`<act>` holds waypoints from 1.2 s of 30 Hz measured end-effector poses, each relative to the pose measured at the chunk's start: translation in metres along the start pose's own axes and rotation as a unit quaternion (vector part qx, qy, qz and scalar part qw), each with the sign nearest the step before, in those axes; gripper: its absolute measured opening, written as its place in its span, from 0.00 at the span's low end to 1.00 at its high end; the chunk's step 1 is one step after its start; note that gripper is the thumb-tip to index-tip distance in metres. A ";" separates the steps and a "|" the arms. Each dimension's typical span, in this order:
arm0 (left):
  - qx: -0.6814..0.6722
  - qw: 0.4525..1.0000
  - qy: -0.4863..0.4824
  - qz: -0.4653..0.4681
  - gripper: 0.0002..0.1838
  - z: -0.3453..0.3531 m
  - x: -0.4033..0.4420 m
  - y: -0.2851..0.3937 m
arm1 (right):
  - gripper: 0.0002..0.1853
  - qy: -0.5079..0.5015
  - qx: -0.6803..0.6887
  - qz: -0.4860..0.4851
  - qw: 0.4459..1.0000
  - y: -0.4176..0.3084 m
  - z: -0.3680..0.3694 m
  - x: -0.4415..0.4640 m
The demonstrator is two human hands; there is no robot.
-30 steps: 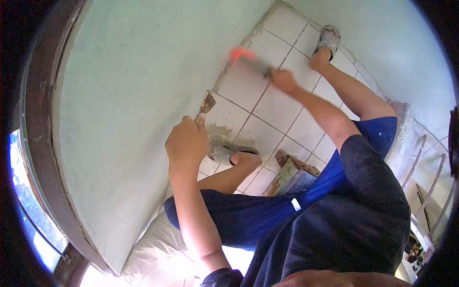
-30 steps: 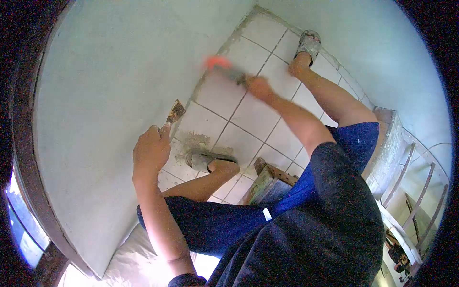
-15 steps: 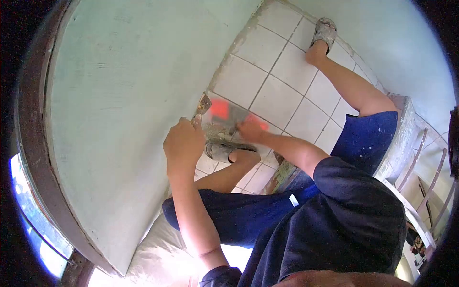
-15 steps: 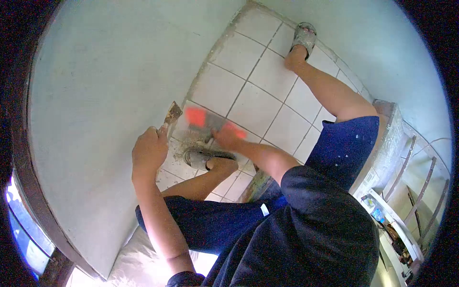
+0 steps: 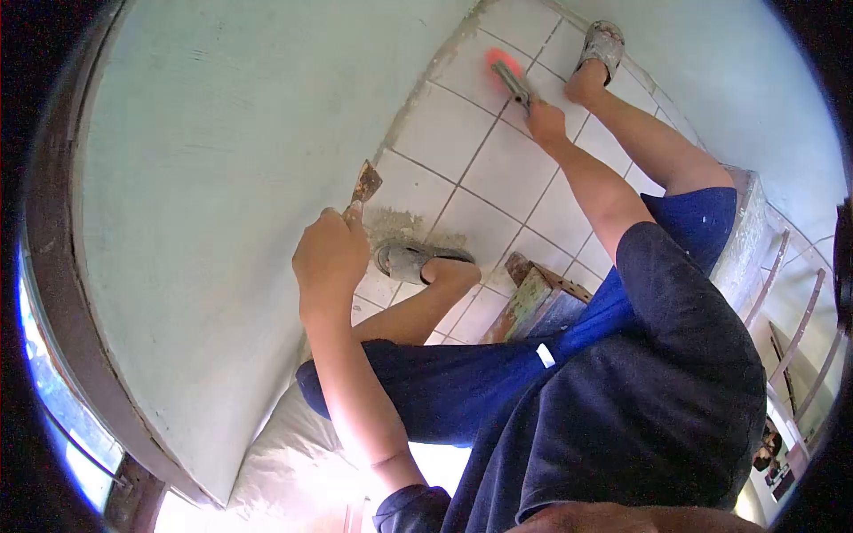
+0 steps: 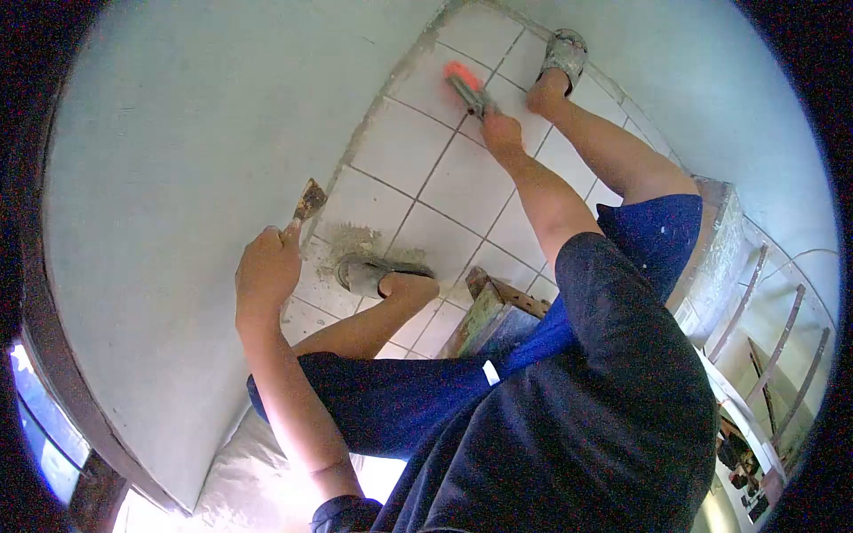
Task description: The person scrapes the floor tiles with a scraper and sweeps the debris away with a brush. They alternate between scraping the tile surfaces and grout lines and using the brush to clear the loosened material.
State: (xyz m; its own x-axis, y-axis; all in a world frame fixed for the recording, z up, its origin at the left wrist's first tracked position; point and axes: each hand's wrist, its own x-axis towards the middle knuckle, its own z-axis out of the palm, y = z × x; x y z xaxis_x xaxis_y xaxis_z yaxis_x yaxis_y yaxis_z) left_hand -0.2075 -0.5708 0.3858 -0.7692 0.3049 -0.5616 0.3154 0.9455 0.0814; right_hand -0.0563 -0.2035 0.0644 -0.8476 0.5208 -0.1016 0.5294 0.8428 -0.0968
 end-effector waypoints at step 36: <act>-0.181 0.955 -0.231 0.030 0.31 0.383 0.026 0.156 | 0.27 -0.079 0.132 0.186 0.970 0.014 -0.026 -0.150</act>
State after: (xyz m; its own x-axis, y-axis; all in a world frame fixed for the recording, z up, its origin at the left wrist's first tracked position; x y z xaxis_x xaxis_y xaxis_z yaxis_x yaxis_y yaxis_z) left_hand 0.0340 -0.4590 0.0687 -0.4017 0.3553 -0.8441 0.0738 0.9313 0.3568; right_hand 0.0777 -0.2663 0.1036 -0.5914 0.7375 -0.3261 0.8058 0.5254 -0.2732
